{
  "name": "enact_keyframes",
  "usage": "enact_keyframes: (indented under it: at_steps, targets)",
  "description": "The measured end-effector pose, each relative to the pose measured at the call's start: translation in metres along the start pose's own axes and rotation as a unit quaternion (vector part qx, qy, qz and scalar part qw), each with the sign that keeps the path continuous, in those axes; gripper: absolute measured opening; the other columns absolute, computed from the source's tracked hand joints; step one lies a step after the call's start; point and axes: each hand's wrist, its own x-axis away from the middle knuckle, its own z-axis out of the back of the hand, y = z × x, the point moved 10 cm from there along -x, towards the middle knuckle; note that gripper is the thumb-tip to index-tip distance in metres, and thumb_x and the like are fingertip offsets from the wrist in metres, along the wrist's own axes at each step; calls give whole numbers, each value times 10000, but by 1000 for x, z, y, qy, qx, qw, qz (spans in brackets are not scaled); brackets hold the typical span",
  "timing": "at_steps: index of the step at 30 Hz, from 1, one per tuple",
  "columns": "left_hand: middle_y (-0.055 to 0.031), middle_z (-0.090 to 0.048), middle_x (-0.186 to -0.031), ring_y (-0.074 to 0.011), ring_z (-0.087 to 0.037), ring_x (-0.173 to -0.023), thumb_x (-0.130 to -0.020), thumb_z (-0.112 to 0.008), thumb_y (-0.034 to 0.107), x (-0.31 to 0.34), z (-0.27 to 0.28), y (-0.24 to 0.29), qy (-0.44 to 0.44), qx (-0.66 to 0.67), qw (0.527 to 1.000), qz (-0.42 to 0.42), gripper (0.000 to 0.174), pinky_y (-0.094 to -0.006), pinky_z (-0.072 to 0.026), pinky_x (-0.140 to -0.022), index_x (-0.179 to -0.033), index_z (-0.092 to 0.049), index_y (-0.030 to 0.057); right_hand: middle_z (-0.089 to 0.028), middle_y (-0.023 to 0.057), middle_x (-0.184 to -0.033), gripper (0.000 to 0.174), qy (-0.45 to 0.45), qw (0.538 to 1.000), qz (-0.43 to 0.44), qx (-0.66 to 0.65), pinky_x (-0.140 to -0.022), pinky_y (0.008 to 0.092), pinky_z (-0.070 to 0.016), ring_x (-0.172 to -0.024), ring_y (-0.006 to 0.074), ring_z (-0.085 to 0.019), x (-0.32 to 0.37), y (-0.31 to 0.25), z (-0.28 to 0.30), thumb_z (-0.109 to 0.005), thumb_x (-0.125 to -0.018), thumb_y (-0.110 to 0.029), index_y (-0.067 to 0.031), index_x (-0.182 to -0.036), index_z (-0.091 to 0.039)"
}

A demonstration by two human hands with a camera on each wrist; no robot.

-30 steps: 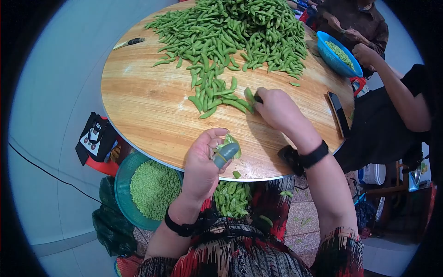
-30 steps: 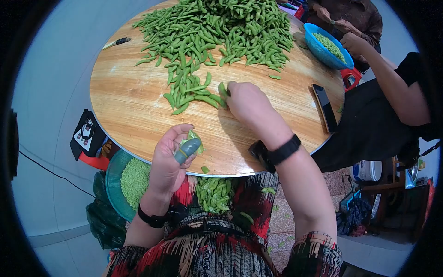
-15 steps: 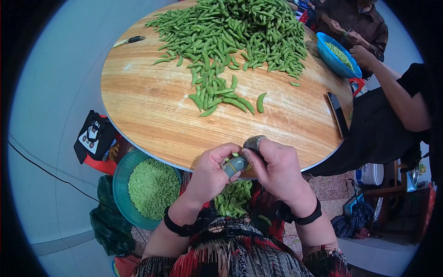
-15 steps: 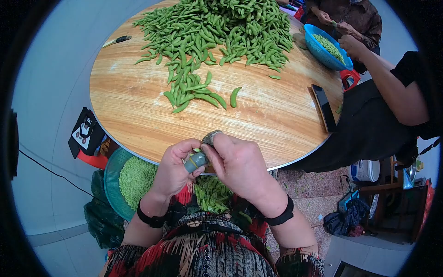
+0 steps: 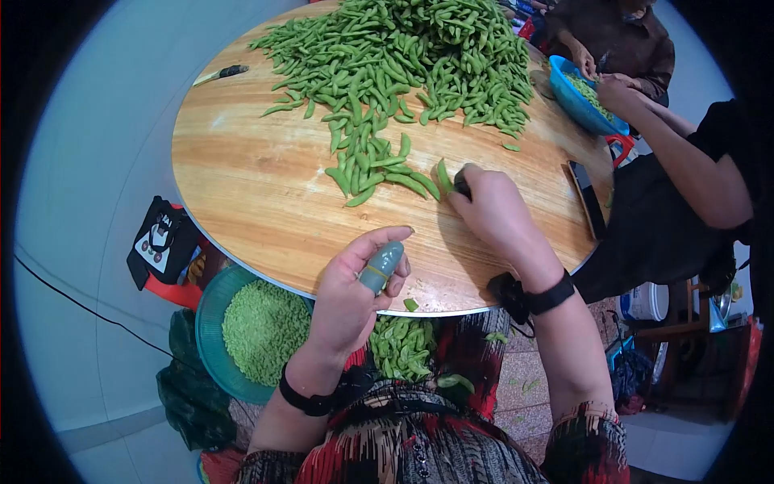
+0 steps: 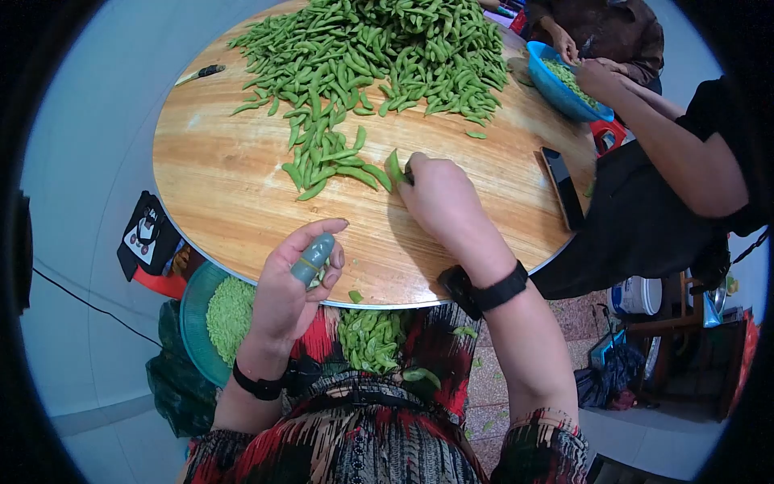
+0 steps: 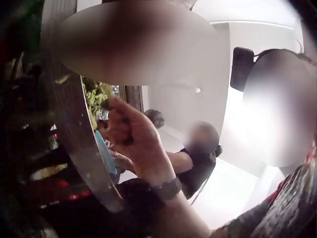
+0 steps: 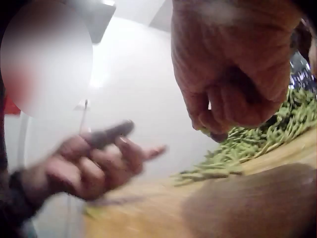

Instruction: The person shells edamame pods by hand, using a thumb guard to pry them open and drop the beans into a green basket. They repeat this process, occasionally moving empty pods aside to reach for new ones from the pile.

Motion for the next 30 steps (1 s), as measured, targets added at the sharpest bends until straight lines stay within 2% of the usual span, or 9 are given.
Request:
enact_keyframes:
  at_steps: [3,5,6,12,19,23,25,29,30]
  targets:
    - [-8,-503,-817,-46,-405,-639,-912,-491,133,-5,0,-6,3,76,997,33,304,-145,-275,-475,-1179,-514,-11,-629,170,-709,232,48,988,31,-140,-604,364,-475,-654,301,-619,27,-16,23,-621,-806,-204,19,-851,-582]
    - [0,-495,-813,-40,-399,-637,-912,-514,155,-7,-1,-16,-7,138,988,62,318,-143,-267,-469,-1181,-513,-14,-581,21,-667,215,-148,847,-45,-510,-517,246,-404,-569,109,-530,57,-32,-11,-594,-861,-226,-18,-810,-566]
    - [4,-486,-791,-34,-395,-628,-902,-537,160,-8,-3,-19,-31,148,986,65,327,-139,-263,-467,-1172,-516,-23,-498,-55,-670,230,-198,805,-40,-557,-491,177,-317,-578,9,-407,70,-40,-25,-534,-918,-255,-50,-814,-550]
    - [-9,-523,-742,-33,-408,-593,-868,-583,126,-7,1,-16,-19,93,995,14,253,-153,-296,-478,-1043,-577,-56,-458,-61,-646,261,-252,705,-49,-662,-479,178,-292,-540,30,-363,100,-59,-29,-433,-969,-257,-73,-808,-526]
    - [-94,-629,-875,-105,-566,-696,-788,-581,10,1,-8,22,42,-242,953,-177,131,-192,-405,-560,-896,-615,-56,-465,-60,-645,237,-260,708,-94,-650,-460,161,-287,-519,14,-366,105,-57,-44,-421,-973,-221,-78,-820,-531]
    - [-81,-617,-862,-86,-553,-675,-816,-576,43,2,-13,20,-4,-174,973,-152,116,-181,-395,-551,-882,-618,-43,-487,-39,-691,181,-282,596,-122,-742,-427,152,-256,-495,8,-339,115,-67,-49,-420,-974,-196,-74,-899,-530]
    - [-68,-603,-843,-66,-533,-663,-846,-577,92,-4,-16,-3,-92,40,995,-14,133,-174,-381,-540,-878,-620,-30,-501,-5,-724,152,-302,517,-118,-793,-407,147,-229,-473,8,-307,121,-74,-51,-426,-972,-178,-58,-974,-520]
    - [-44,-583,-820,-53,-510,-647,-871,-574,150,-10,-24,-8,-136,104,985,10,173,-167,-365,-535,-907,-611,-14,-500,-10,-699,155,-260,484,-185,-815,-410,160,-244,-467,18,-311,116,-69,-56,-433,-968,-165,-53,-953,-538]
    - [-33,-579,-827,-48,-504,-654,-862,-590,141,-13,-17,-8,-74,57,996,-7,165,-167,-367,-545,-928,-604,-9,-500,-10,-699,155,-260,488,-183,-813,-410,160,-244,-467,18,-311,113,-69,-58,-433,-968,-165,-53,-953,-538]
